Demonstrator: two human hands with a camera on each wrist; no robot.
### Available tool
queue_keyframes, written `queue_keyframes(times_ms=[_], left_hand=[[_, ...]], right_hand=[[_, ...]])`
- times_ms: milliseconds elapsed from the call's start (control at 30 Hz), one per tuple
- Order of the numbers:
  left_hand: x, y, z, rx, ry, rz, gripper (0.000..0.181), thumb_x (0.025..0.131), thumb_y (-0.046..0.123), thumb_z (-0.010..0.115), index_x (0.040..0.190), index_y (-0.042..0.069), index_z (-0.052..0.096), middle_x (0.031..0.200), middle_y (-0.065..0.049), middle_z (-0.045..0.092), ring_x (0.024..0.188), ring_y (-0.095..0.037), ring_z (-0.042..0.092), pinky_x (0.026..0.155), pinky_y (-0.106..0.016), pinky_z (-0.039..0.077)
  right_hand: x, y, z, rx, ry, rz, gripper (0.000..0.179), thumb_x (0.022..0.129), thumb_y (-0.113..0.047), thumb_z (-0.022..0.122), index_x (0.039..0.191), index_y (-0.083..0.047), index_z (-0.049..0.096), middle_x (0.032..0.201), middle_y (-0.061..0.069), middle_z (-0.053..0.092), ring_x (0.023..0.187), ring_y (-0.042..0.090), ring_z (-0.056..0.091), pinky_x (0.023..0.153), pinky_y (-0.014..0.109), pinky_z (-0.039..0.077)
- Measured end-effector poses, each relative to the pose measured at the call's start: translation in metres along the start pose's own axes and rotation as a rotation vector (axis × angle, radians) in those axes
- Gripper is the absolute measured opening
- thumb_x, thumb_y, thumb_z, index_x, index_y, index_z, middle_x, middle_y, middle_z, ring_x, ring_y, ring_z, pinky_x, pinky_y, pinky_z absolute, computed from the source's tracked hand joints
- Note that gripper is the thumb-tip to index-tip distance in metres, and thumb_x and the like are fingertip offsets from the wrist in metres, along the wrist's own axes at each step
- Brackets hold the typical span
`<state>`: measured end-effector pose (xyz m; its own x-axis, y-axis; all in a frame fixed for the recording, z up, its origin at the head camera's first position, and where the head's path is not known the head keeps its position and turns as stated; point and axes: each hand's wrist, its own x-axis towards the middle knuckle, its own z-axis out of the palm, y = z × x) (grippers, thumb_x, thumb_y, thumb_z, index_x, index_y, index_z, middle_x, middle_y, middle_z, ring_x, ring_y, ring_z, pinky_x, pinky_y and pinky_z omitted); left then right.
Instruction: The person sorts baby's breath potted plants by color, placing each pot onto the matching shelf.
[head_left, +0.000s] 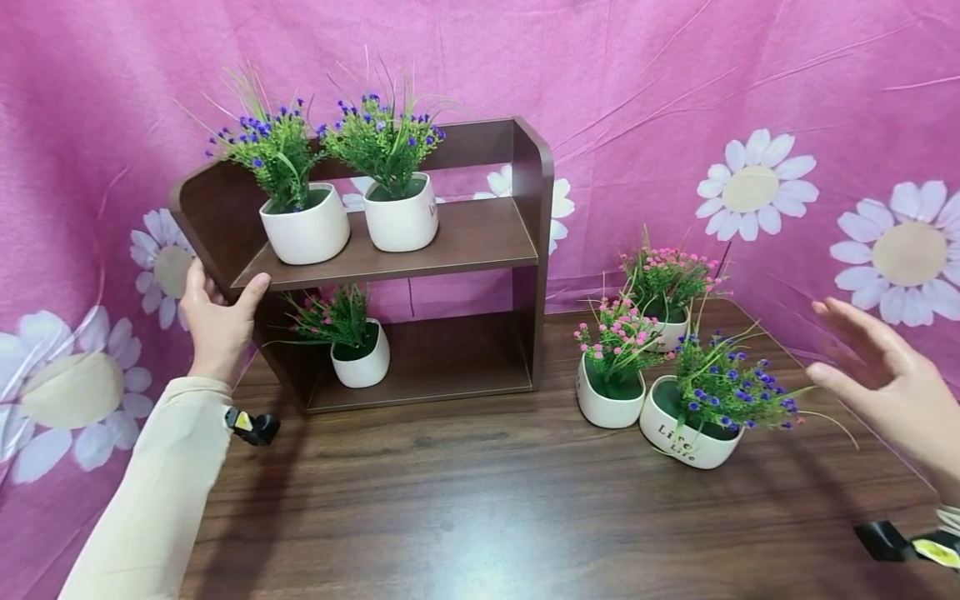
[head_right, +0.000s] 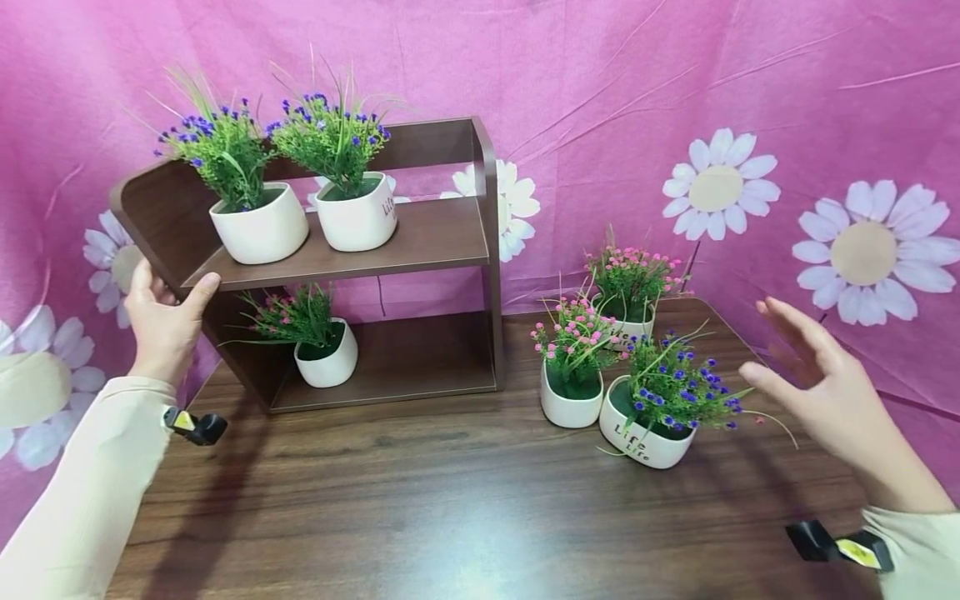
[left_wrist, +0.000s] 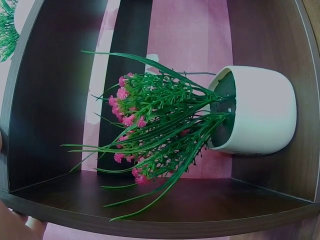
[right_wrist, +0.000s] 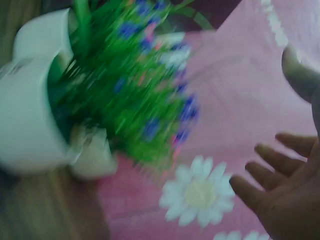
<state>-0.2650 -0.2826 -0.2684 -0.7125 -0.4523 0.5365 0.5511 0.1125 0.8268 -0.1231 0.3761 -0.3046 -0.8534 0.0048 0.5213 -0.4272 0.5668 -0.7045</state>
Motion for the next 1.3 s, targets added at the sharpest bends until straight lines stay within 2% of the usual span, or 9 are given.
queue_keyframes(times_ms=[233, 333, 433, 567, 667, 800, 867, 1133, 1300], left_hand=[[-0.001, 0.001, 0.001, -0.001, -0.005, -0.01, 0.062, 0.077, -0.001, 0.076, 0.132, 0.014, 0.052, 0.125, -0.012, 0.06, 0.114, -0.019, 0.054, 0.092, -0.018, 0.045], [-0.002, 0.002, 0.001, -0.013, -0.006, -0.004, 0.061, 0.077, -0.002, 0.076, 0.131, 0.013, 0.052, 0.124, -0.013, 0.06, 0.113, -0.02, 0.055, 0.092, -0.018, 0.045], [-0.002, 0.002, 0.001, -0.008, -0.006, 0.004, 0.061, 0.077, -0.002, 0.076, 0.131, 0.013, 0.052, 0.124, -0.012, 0.06, 0.113, -0.019, 0.055, 0.093, -0.018, 0.044], [-0.001, 0.002, 0.0, 0.009, -0.007, 0.008, 0.061, 0.077, -0.001, 0.076, 0.132, 0.013, 0.052, 0.124, -0.011, 0.06, 0.113, -0.019, 0.055, 0.093, -0.018, 0.044], [-0.001, 0.002, 0.0, 0.016, -0.006, 0.01, 0.061, 0.077, 0.0, 0.076, 0.132, 0.013, 0.052, 0.124, -0.011, 0.06, 0.113, -0.019, 0.055, 0.093, -0.019, 0.045], [0.0, 0.001, 0.001, 0.006, -0.008, 0.006, 0.062, 0.077, 0.0, 0.076, 0.132, 0.014, 0.052, 0.124, -0.012, 0.06, 0.113, -0.02, 0.054, 0.092, -0.019, 0.045], [0.001, 0.001, 0.001, 0.0, -0.01, 0.001, 0.062, 0.077, -0.001, 0.076, 0.133, 0.014, 0.051, 0.125, -0.012, 0.059, 0.114, -0.02, 0.054, 0.093, -0.019, 0.044], [0.001, 0.0, 0.0, 0.058, -0.01, 0.001, 0.065, 0.079, 0.0, 0.075, 0.136, 0.013, 0.048, 0.129, -0.013, 0.058, 0.116, -0.019, 0.053, 0.097, -0.021, 0.043], [0.001, 0.0, -0.001, 0.046, -0.013, 0.01, 0.065, 0.079, 0.0, 0.075, 0.136, 0.014, 0.048, 0.129, -0.014, 0.058, 0.117, -0.02, 0.053, 0.096, -0.02, 0.043]], right_hand=[[-0.034, 0.057, -0.007, 0.517, -0.095, -0.19, 0.075, 0.078, 0.033, 0.047, 0.145, 0.013, 0.021, 0.148, 0.004, 0.043, 0.134, 0.004, 0.039, 0.097, 0.009, 0.039], [-0.048, 0.076, -0.003, 0.583, -0.155, -0.19, 0.077, 0.078, 0.034, 0.045, 0.146, 0.013, 0.016, 0.149, 0.004, 0.042, 0.134, 0.005, 0.039, 0.1, 0.011, 0.037], [-0.062, 0.088, 0.007, 0.54, -0.177, -0.114, 0.08, 0.078, 0.035, 0.044, 0.148, 0.009, 0.016, 0.147, -0.002, 0.042, 0.128, 0.001, 0.045, 0.097, 0.01, 0.039], [-0.075, 0.096, 0.024, 0.21, -0.148, 0.055, 0.085, 0.081, 0.024, 0.055, 0.152, -0.003, 0.017, 0.14, -0.019, 0.04, 0.108, -0.013, 0.051, 0.085, 0.005, 0.043], [-0.078, 0.099, 0.036, -0.037, -0.171, 0.178, 0.087, 0.085, 0.006, 0.065, 0.153, -0.004, 0.011, 0.145, -0.014, 0.035, 0.101, -0.021, 0.045, 0.083, 0.0, 0.039], [-0.076, 0.099, 0.054, -0.022, -0.217, 0.21, 0.088, 0.086, 0.001, 0.066, 0.153, -0.005, 0.01, 0.138, -0.019, 0.039, 0.102, -0.021, 0.043, 0.083, 0.001, 0.039], [-0.072, 0.097, 0.062, 0.029, -0.225, 0.176, 0.087, 0.085, 0.004, 0.066, 0.154, -0.013, 0.015, 0.125, -0.033, 0.038, 0.106, -0.019, 0.043, 0.081, 0.002, 0.041], [-0.064, 0.089, 0.078, -0.075, -0.208, 0.107, 0.089, 0.083, -0.005, 0.072, 0.154, -0.016, 0.019, 0.134, -0.034, 0.028, 0.12, -0.022, 0.023, 0.096, -0.003, 0.016], [-0.062, 0.089, 0.082, -0.078, -0.187, 0.097, 0.091, 0.082, -0.004, 0.072, 0.154, -0.015, 0.018, 0.132, -0.037, 0.027, 0.118, -0.022, 0.024, 0.094, -0.004, 0.015]])
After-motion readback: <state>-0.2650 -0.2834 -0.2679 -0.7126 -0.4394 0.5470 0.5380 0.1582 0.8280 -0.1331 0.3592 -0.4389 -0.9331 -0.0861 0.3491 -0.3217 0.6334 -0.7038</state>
